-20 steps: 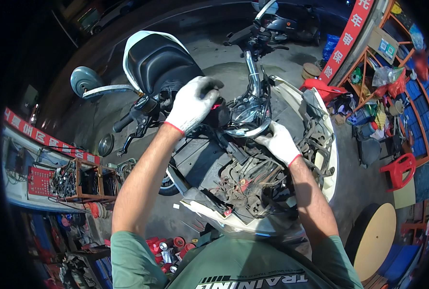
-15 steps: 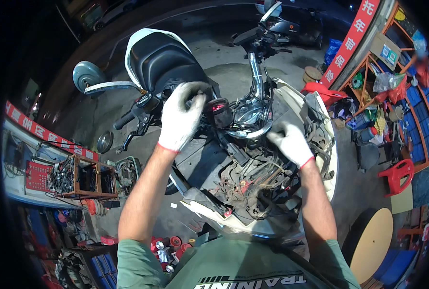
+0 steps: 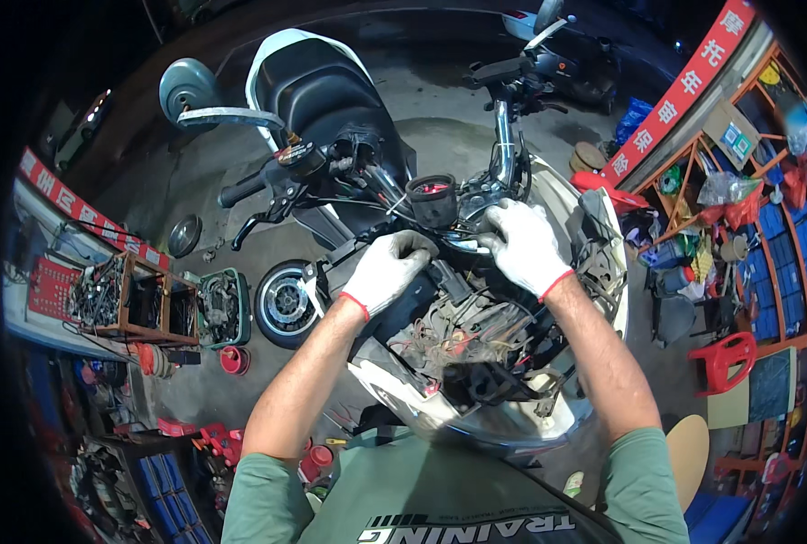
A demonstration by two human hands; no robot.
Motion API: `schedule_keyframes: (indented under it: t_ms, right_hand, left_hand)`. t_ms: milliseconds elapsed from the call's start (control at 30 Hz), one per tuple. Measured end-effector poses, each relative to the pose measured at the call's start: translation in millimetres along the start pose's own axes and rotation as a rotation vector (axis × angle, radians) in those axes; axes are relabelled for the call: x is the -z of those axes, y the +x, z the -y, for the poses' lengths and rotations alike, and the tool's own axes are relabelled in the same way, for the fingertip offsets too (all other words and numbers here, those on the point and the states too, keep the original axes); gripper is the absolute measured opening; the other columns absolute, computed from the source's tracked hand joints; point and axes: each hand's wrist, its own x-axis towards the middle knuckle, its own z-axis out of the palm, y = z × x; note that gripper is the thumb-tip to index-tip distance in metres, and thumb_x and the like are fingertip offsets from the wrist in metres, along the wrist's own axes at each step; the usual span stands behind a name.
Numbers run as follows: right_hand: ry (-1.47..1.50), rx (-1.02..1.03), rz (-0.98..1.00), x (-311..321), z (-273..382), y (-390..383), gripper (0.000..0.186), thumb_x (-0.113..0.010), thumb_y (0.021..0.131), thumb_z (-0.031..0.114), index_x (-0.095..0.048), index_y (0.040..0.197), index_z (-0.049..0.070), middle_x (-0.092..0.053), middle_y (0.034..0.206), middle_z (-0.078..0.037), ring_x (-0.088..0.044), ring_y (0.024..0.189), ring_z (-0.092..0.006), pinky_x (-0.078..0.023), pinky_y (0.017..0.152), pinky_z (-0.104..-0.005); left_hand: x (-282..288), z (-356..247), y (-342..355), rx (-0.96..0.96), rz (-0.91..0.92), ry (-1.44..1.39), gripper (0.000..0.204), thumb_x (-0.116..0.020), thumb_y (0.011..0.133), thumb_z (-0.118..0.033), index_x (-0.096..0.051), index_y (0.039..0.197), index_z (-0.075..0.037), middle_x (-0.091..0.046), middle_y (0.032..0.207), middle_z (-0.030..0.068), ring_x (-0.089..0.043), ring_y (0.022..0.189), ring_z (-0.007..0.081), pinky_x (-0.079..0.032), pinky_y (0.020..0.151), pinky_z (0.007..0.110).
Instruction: The person works on the front assembly of a white scooter in a workshop, manipulating wiring and components around the handlebars and instrument cluster. They repeatedly adjust and reposition parts within the exposed front fairing area.
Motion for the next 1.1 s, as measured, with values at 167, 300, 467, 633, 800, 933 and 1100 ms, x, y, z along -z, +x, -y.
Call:
schedule_keyframes:
  t_ms: [167, 300, 467, 633, 800, 933, 1100]
  right_hand:
    - [0.352, 0.067, -0.028, 9.6, -17.6, 2.1, 0.017, -0.067, 0.09, 0.013, -0.071, 0.105, 0.004, -0.071, 0.104, -0.014, -0.069, 0.102, -0.0326, -0.054, 0.09, -0.041]
    - [0.332, -0.022, -0.182, 14.1, -21.4, 3.6, 0.016, -0.067, 0.09, 0.007, -0.072, 0.104, 0.004, -0.072, 0.104, -0.013, -0.069, 0.101, -0.0281, -0.053, 0.089, -0.0363]
    - [0.231, 0.033, -0.187, 9.8, -30.4, 11.2, 0.021, -0.066, 0.091, 0.005, -0.074, 0.11, 0.005, -0.07, 0.109, -0.011, -0.068, 0.105, -0.0266, -0.053, 0.094, -0.0364]
    - [0.07, 0.177, -0.023, 9.1, -26.0, 33.1, 0.026, -0.063, 0.095, 0.018, -0.074, 0.119, 0.011, -0.069, 0.12, -0.01, -0.063, 0.115, -0.0303, -0.049, 0.102, -0.041]
    - [-0.1, 0.163, 0.085, 3.3, -21.1, 55.5, 0.031, -0.059, 0.098, 0.022, -0.072, 0.124, 0.011, -0.067, 0.126, -0.011, -0.062, 0.121, -0.0294, -0.047, 0.107, -0.0411]
    - [0.023, 0.133, 0.106, -4.5, -21.8, 63.2, 0.031, -0.06, 0.098, 0.023, -0.071, 0.123, 0.009, -0.066, 0.126, -0.012, -0.063, 0.119, -0.0311, -0.049, 0.104, -0.0407]
    - [0.056, 0.185, 0.131, -9.4, -28.9, 68.1, 0.028, -0.061, 0.096, 0.017, -0.069, 0.118, 0.001, -0.063, 0.116, -0.016, -0.062, 0.113, -0.0337, -0.049, 0.1, -0.0418]
  left_hand:
    - [-9.8, 24.2, -2.7, -0.007, -0.084, -0.091, 0.025, -0.061, 0.095, -0.012, -0.072, 0.113, 0.002, -0.076, 0.103, 0.0132, -0.071, 0.098, 0.0193, -0.053, 0.092, 0.032]
    - [-1.0, 43.8, 5.5, 0.192, -0.192, -0.453, 0.026, -0.061, 0.096, -0.007, -0.07, 0.118, 0.003, -0.074, 0.102, 0.0096, -0.067, 0.089, 0.0133, -0.053, 0.08, 0.027]
    - [4.4, 47.6, 10.9, 0.266, -0.021, -0.813, 0.028, -0.057, 0.096, -0.004, -0.065, 0.122, 0.004, -0.071, 0.101, 0.0099, -0.066, 0.078, 0.0143, -0.054, 0.064, 0.027]
    - [5.5, 52.3, 21.8, 0.199, 0.083, -0.785, 0.019, -0.058, 0.097, -0.003, -0.063, 0.114, 0.005, -0.07, 0.102, 0.0133, -0.068, 0.084, 0.0168, -0.055, 0.066, 0.027]
    - [-12.3, 60.7, 19.3, 0.118, 0.007, -0.796, 0.024, -0.061, 0.095, -0.007, -0.064, 0.117, 0.004, -0.072, 0.103, 0.0151, -0.07, 0.089, 0.0186, -0.056, 0.075, 0.029]
    - [-12.1, 63.8, 22.3, 0.096, 0.02, -0.832, 0.011, -0.064, 0.092, -0.005, -0.068, 0.098, 0.003, -0.071, 0.092, 0.0106, -0.067, 0.082, 0.0152, -0.053, 0.071, 0.027]
    - [-12.6, 59.6, 28.2, 0.072, -0.017, -0.881, 0.009, -0.065, 0.089, -0.005, -0.07, 0.086, 0.002, -0.069, 0.082, 0.0078, -0.064, 0.076, 0.0138, -0.05, 0.072, 0.027]
